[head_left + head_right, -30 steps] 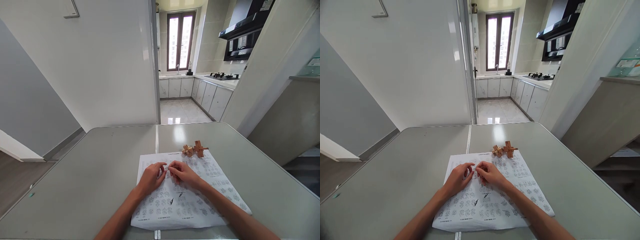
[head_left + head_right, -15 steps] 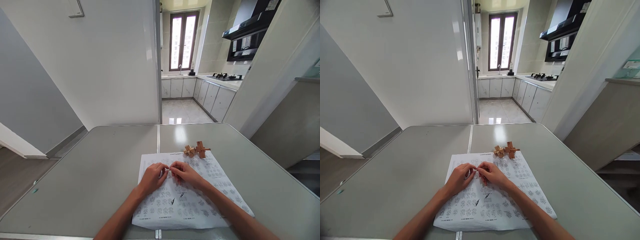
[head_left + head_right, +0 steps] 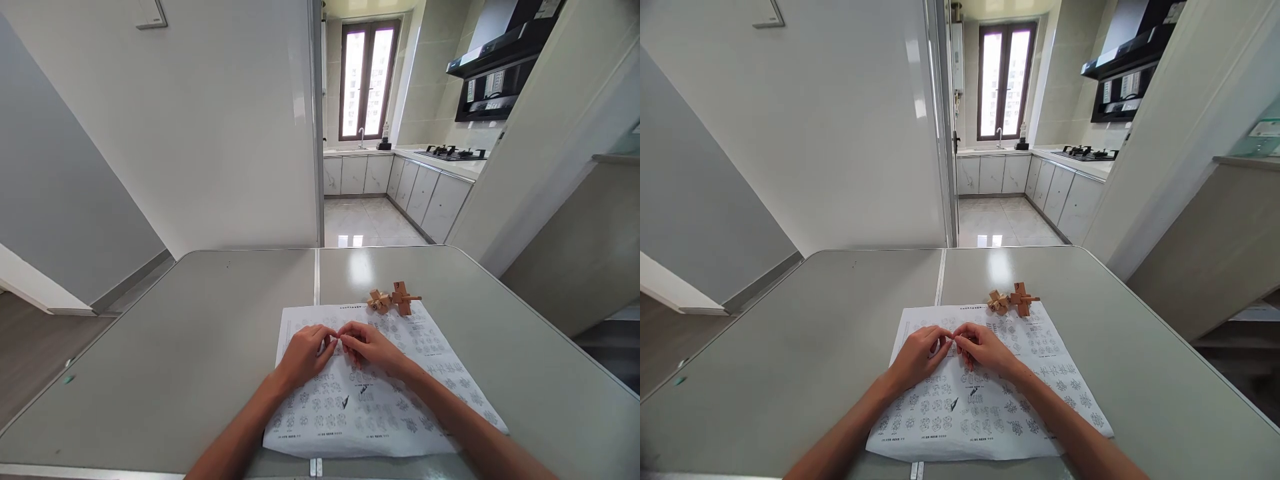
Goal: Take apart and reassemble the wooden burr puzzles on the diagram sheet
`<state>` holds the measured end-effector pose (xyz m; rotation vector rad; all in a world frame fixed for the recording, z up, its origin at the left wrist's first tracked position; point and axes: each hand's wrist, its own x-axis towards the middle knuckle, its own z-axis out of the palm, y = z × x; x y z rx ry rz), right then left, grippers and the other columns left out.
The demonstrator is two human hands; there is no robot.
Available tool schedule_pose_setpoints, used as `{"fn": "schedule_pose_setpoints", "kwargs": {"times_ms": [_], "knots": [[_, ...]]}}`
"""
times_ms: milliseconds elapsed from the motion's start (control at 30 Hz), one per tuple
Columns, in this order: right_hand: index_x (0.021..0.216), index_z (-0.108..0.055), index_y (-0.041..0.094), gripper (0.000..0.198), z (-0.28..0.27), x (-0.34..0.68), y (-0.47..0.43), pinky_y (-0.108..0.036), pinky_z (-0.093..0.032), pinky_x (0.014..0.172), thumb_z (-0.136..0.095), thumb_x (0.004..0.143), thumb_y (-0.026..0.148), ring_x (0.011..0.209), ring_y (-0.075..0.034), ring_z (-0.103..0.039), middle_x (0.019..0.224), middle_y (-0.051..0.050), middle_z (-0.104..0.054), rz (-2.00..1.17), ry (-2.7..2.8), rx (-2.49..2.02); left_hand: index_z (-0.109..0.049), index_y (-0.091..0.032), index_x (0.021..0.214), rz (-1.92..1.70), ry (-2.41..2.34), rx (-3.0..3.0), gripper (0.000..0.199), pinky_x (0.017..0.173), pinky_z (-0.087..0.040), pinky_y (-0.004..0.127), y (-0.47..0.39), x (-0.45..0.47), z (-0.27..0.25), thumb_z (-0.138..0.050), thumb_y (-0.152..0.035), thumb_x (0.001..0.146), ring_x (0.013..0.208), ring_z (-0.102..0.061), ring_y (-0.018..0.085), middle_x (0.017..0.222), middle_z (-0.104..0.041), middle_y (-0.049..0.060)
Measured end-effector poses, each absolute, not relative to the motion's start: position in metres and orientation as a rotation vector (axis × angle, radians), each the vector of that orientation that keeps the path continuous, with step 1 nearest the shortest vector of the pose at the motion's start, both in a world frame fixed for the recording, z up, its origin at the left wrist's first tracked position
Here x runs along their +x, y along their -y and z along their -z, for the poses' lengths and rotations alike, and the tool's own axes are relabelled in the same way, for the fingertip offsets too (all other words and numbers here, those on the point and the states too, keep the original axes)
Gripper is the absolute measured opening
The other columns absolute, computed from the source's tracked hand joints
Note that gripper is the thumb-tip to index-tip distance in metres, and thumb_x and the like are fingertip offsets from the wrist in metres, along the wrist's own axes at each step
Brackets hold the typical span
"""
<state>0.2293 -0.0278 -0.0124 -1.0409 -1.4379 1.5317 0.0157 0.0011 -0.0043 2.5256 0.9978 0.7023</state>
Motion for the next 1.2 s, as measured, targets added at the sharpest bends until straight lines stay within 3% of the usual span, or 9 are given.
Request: {"fn": "schedule_pose_setpoints", "kwargs": {"times_ms": [1067, 1200], "knots": [[0.093, -0.063, 0.02, 0.042, 0.006, 0.227, 0.029, -0.025, -0.042, 0.048, -0.064, 0.089, 0.062, 0.049, -0.011, -0.054, 0.068, 0.004, -0.061, -1.548, 1.45, -1.041, -0.067, -0.023, 0.111, -0.657, -0.959, 2.545, 0.02, 0.072, -0.049, 0.028, -0.009, 0.006, 0.0, -0.05, -0.03, 0.103, 0.074, -0.062, 0.016, 0.082, -0.067, 0.001], [0.093, -0.064, 0.02, 0.042, 0.01, 0.227, 0.028, -0.025, -0.042, 0.047, -0.064, 0.089, 0.062, 0.05, -0.011, -0.055, 0.071, 0.002, -0.063, -1.537, 1.468, -1.078, -0.067, -0.023, 0.111, -0.709, -1.073, 2.493, 0.021, 0.076, -0.051, 0.031, -0.023, -0.007, -0.001, -0.049, -0.03, 0.102, 0.082, -0.063, 0.018, 0.088, -0.067, 0.003]]}}
